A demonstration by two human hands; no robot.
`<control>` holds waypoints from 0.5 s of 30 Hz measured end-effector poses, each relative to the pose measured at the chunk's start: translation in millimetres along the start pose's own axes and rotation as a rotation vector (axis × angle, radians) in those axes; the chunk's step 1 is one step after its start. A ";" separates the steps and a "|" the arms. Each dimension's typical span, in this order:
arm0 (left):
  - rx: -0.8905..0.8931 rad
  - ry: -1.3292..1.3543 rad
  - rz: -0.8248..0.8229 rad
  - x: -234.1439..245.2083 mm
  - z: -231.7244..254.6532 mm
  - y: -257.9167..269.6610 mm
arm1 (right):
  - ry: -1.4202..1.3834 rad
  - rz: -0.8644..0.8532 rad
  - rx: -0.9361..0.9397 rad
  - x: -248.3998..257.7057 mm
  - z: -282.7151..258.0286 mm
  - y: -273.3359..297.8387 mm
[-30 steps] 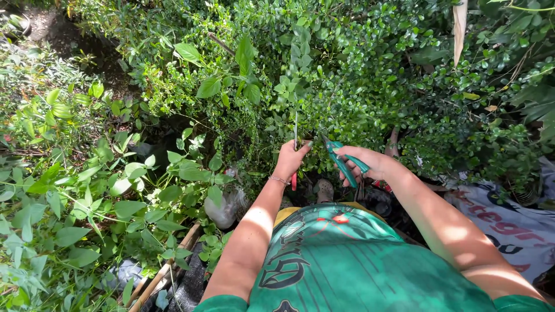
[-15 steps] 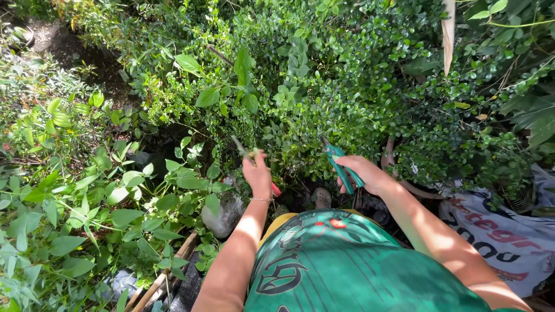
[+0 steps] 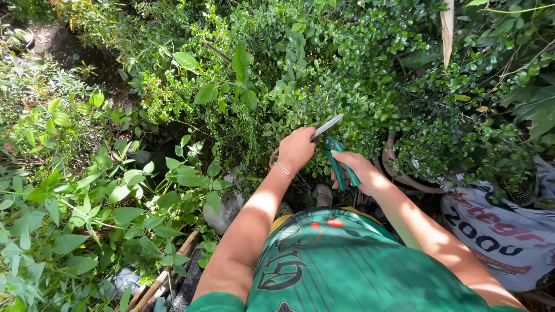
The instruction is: The person uses green pruning shears to cut branches and leaves from a dense green bush. They hold the branches with their left hand while cutting with the right hand, repeatedly trimming the foliage in an outdoor garden setting.
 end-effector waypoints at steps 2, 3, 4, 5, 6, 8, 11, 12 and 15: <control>0.061 0.070 0.038 2.7 -2.2 0.2 | -0.056 0.009 -0.041 -3.3 1.3 2.9; 0.060 0.071 0.033 3.7 0.4 1.2 | -0.059 0.012 -0.043 -4.7 2.2 3.7; 0.095 0.121 0.042 5.4 -0.3 2.4 | -0.075 0.017 -0.060 -6.3 4.4 4.6; 0.131 0.170 0.053 7.7 -1.5 4.0 | -0.091 0.020 -0.078 -8.3 6.3 4.9; 0.131 0.171 0.050 6.0 -2.2 4.2 | -0.092 0.021 -0.079 -9.6 8.4 5.1; 0.120 0.237 0.090 7.0 -3.2 3.5 | -0.112 0.049 -0.012 -9.9 5.7 4.3; 0.133 0.265 0.103 10.7 5.1 3.3 | -0.112 0.096 0.047 -7.1 1.8 7.2; 0.134 0.265 0.104 9.9 5.4 3.5 | -0.111 0.095 0.047 -7.0 0.0 9.4; 0.139 0.265 0.105 7.7 3.7 3.7 | -0.080 0.124 0.063 -3.6 -6.0 14.1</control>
Point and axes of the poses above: each hand's wrist, its own y-axis away from the middle knuckle, its own x-axis out of the back of the hand, z = x × y, the point moved 8 cm from there along -y, towards the middle knuckle, and after that the axes turned 15 degrees about y, right-handed, at the moved point
